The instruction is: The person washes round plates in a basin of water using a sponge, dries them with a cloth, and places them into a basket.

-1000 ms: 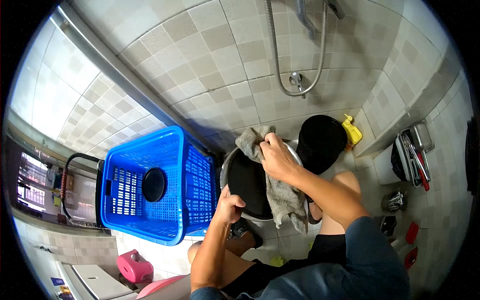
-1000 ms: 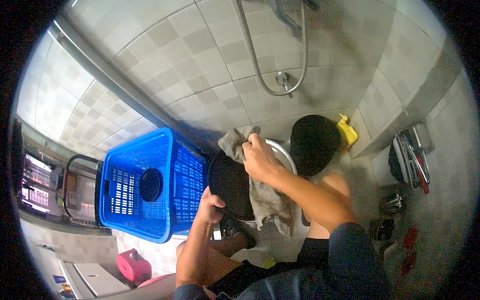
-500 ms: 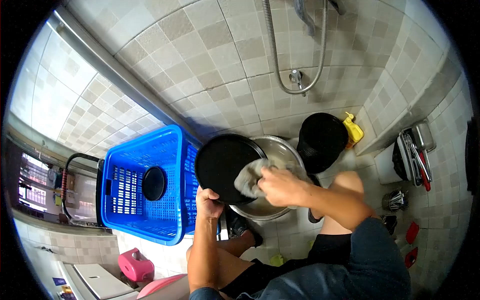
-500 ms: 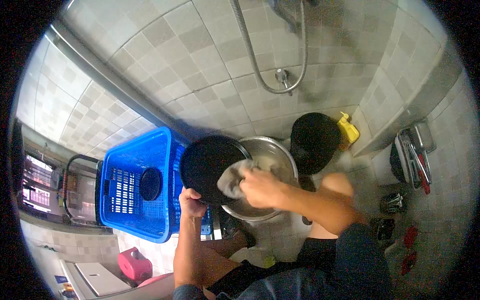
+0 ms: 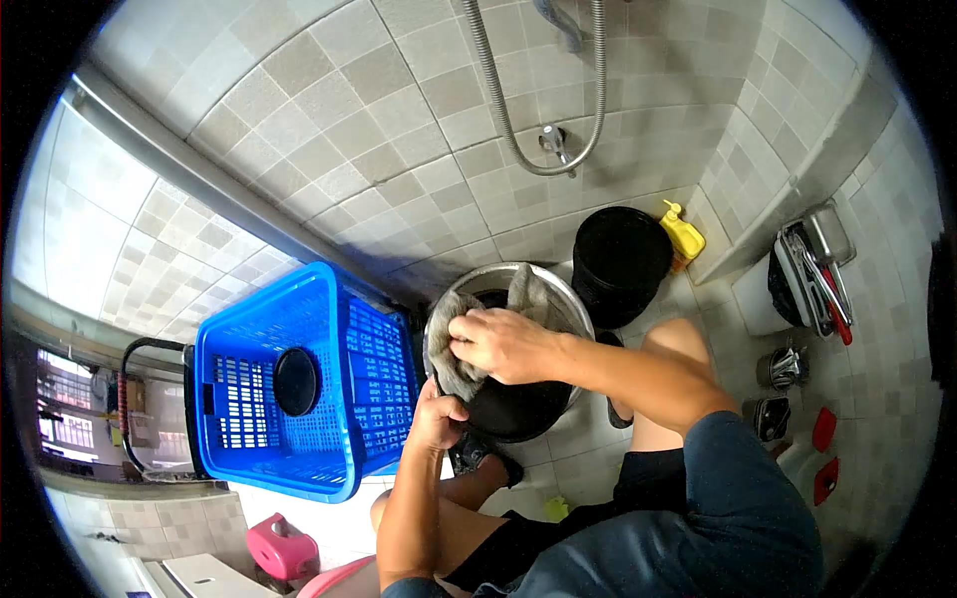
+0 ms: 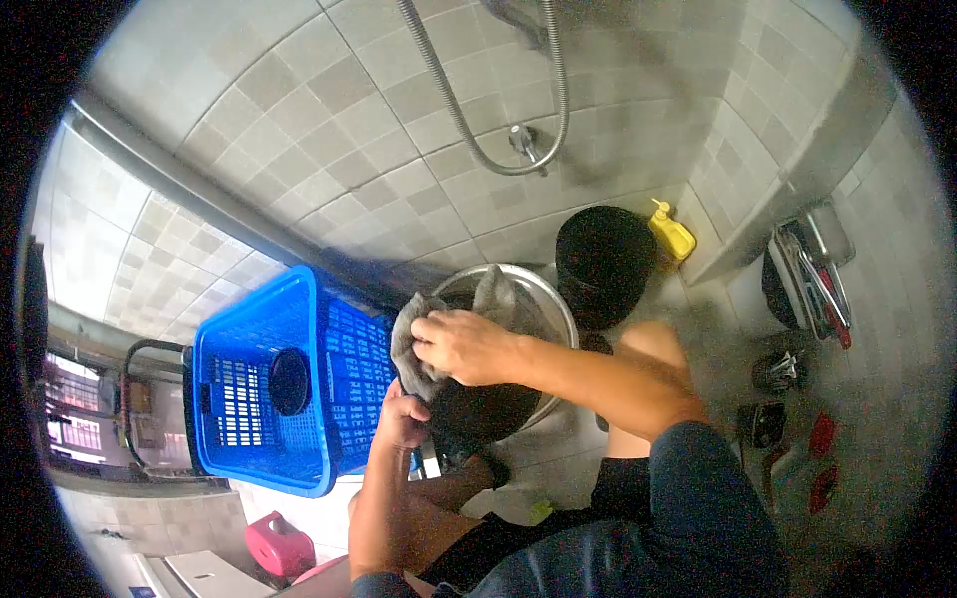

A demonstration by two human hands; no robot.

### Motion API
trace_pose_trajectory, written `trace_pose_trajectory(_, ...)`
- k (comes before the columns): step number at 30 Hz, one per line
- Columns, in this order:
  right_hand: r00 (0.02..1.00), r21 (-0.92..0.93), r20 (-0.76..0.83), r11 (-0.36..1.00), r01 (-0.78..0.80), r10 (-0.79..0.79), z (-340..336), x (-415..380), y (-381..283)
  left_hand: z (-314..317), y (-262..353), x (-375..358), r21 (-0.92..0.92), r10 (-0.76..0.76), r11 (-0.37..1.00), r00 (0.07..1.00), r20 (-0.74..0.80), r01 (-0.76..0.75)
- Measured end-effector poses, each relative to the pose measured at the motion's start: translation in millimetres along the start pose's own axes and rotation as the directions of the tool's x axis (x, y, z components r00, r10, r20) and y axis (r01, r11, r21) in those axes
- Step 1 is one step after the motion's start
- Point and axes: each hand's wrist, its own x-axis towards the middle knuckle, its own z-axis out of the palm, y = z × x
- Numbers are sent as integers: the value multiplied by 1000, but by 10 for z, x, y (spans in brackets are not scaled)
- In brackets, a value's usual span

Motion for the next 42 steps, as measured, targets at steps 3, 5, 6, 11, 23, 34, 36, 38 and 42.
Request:
trace_pose_trajectory(3,992,-187,84,979,-77,94,-113,-120,62,-123,-28,-20,8,-36,999,999,11,36)
trace_pose_trajectory(5,947,-352,137,908,-226,289,-128,-244,300,47,88,-98,-73,-70,995,994,-88,64)
trace_pose_trajectory(6,913,-344,207,900,-269,352,-190,-305,365,-128,32,-33,-98,-43,994,998,-42,39)
trace_pose_trajectory(11,675,-310,593,899,-310,438,-424,-389,256,-238,105,101,-249,96,960,984,-151,-132)
trace_pose_trajectory(23,850,788,462,323,-525,254,-603,-317,85,-402,421,30,-447,253,828,937,-240,-339)
trace_pose_trajectory(34,719,936,323,-93,-341,616,-942,-455,373,-913,1255,-587,-461,657,463,643,-395,-757)
trace_pose_trajectory(36,702,935,293,-40,-353,649,-899,-461,434,-1055,1455,-676,-434,660,412,591,-464,-801)
trace_pose_trajectory(38,680,928,305,-49,-369,667,-787,-500,553,-1243,1642,-733,-400,657,375,544,-522,-836)
trace_pose_trajectory(42,634,909,360,-105,-403,684,-691,-490,590,-2048,1857,-540,-385,479,219,443,-758,-896)
